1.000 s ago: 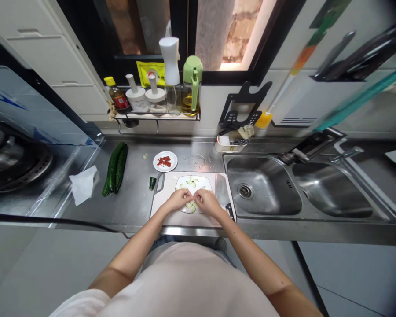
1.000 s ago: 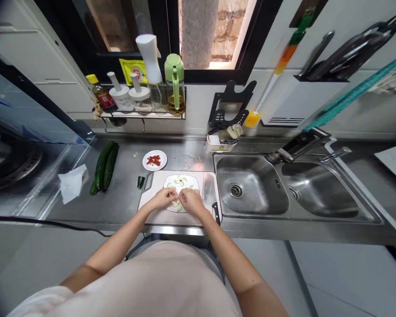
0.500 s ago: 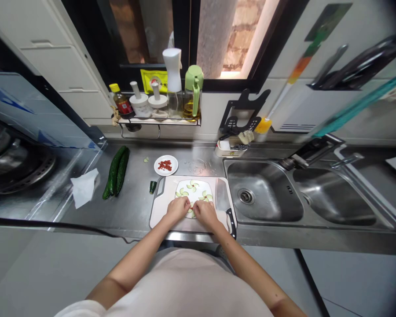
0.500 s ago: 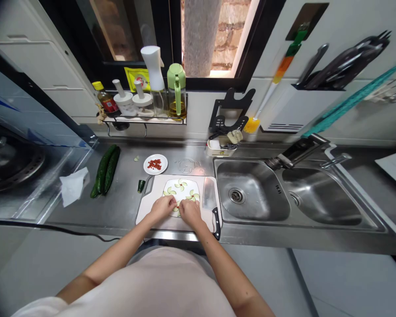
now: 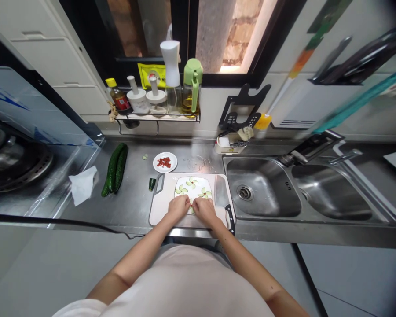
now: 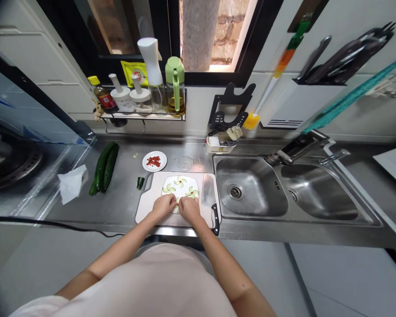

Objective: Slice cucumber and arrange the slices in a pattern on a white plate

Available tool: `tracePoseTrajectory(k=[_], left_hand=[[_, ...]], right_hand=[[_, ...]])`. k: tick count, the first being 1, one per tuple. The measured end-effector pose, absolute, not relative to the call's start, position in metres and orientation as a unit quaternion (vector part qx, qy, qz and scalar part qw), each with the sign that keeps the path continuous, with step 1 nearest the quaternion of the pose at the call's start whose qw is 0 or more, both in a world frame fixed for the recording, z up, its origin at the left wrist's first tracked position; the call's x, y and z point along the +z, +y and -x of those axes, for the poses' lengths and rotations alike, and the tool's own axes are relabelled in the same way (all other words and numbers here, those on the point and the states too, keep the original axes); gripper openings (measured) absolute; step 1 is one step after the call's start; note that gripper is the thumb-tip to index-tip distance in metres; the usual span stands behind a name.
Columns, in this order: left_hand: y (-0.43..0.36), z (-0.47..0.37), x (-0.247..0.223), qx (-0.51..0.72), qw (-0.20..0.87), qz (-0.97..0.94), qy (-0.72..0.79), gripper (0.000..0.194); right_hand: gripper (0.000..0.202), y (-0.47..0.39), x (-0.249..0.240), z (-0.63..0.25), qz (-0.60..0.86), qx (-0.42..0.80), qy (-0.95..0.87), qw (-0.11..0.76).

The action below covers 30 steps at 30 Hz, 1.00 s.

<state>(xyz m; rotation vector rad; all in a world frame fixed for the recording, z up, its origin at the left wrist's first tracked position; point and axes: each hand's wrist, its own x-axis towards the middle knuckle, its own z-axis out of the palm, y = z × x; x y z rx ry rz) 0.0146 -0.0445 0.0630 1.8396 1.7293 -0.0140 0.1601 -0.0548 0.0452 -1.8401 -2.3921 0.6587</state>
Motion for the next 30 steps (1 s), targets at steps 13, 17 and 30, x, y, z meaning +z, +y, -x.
tracePoseTrajectory(k=[13, 17, 30], left_hand=[[-0.043, -0.018, 0.055, -0.022, 0.29, -0.7, 0.653, 0.013], [-0.044, -0.018, 0.053, -0.025, 0.286, -0.702, 0.652, 0.015], [-0.047, -0.016, 0.052, -0.01, 0.274, -0.711, 0.648, 0.014]], right_hand=[[0.019, -0.056, 0.047, -0.156, 0.601, 0.191, -0.776, 0.018], [0.015, -0.055, 0.047, -0.158, 0.606, 0.211, -0.767, 0.019], [0.015, -0.052, 0.049, -0.157, 0.599, 0.222, -0.769, 0.002]])
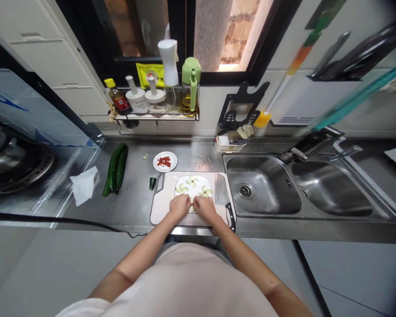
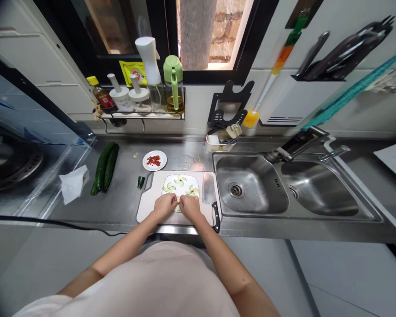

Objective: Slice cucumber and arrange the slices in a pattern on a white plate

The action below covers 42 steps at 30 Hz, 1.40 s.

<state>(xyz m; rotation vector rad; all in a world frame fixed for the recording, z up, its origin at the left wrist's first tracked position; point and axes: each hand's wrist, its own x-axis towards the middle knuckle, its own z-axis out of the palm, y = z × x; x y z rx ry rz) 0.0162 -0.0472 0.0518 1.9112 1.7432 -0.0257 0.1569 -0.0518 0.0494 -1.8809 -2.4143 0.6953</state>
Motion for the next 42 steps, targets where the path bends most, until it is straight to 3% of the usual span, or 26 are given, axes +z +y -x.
tracePoseTrajectory(k=[42], left_hand=[[-0.0457, -0.0199, 0.0589, -0.018, 0.259, -0.716, 0.647, 0.018]], right_hand=[[0.016, -0.0469, 0.056, -0.1565, 0.59, 0.223, -0.776, 0.003]])
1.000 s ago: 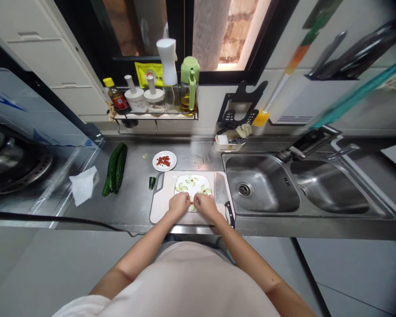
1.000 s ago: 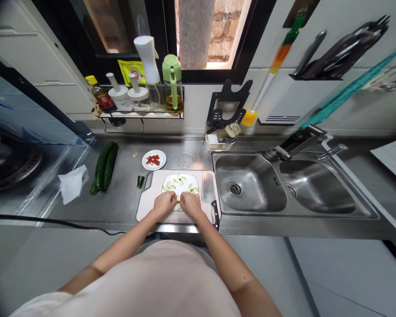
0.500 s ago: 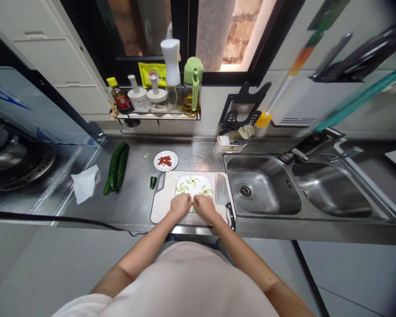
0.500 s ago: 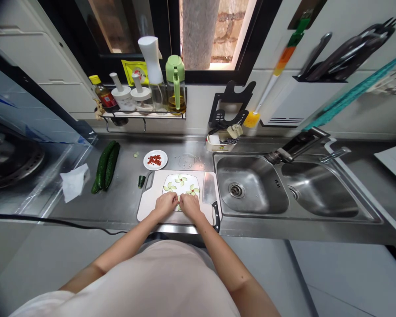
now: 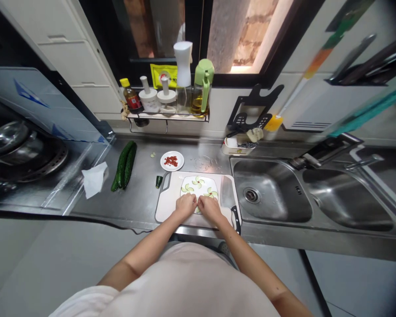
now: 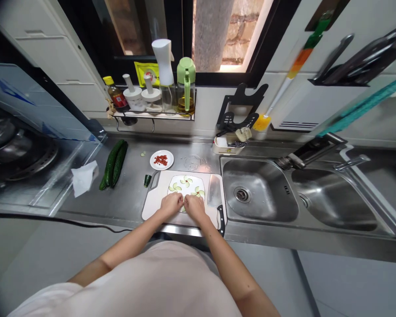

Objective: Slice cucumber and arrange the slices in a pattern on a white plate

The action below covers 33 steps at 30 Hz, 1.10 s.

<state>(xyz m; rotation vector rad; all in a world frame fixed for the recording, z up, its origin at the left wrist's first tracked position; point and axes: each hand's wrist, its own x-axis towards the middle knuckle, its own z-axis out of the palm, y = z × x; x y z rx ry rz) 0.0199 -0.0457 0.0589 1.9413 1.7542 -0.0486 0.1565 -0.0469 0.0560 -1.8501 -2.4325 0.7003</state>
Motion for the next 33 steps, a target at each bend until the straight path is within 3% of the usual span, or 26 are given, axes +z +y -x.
tracePoseTrajectory(k=[22, 33], left_hand=[[-0.037, -0.01, 0.063, 0.038, 0.29, -0.686, 0.666, 0.013], [0.03, 0.058, 0.059, 0.17, 0.27, -0.553, 0.77, 0.02]], right_hand=[[0.014, -0.042, 0.065, -0.167, 0.615, 0.227, -0.754, 0.029], [0.021, -0.046, 0.076, -0.185, 0.608, 0.28, -0.719, 0.188]])
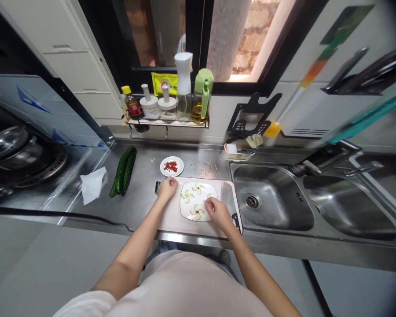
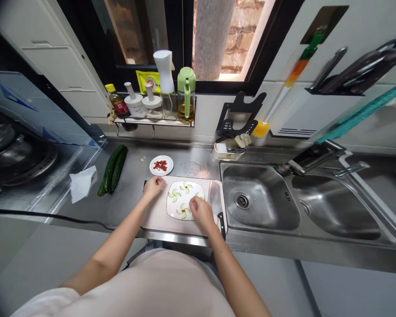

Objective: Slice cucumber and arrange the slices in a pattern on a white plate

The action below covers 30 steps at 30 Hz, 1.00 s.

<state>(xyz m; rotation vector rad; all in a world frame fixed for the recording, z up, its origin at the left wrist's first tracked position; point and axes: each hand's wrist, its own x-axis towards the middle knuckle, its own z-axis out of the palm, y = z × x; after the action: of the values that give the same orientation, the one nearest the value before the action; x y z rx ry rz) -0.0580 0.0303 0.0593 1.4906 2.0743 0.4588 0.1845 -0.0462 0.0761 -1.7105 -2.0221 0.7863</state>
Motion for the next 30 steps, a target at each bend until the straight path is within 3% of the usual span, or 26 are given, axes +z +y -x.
tracePoseTrajectory(k=[9, 24, 30], left_hand=[[0.095, 0.106, 0.049, 0.194, 0.206, -0.476, 0.833, 0.025], [0.149, 0.117, 0.036, 0.065, 0.148, -0.576, 0.801, 0.037], [0.153, 0.119, 0.033, 0.009, 0.136, -0.621, 0.772, 0.03]], right_hand=[[0.023, -0.052, 0.081, -0.198, 0.617, 0.288, -0.691, 0.243], [0.026, -0.052, 0.082, -0.205, 0.631, 0.294, -0.678, 0.235], [0.025, -0.054, 0.085, -0.207, 0.636, 0.291, -0.678, 0.223]])
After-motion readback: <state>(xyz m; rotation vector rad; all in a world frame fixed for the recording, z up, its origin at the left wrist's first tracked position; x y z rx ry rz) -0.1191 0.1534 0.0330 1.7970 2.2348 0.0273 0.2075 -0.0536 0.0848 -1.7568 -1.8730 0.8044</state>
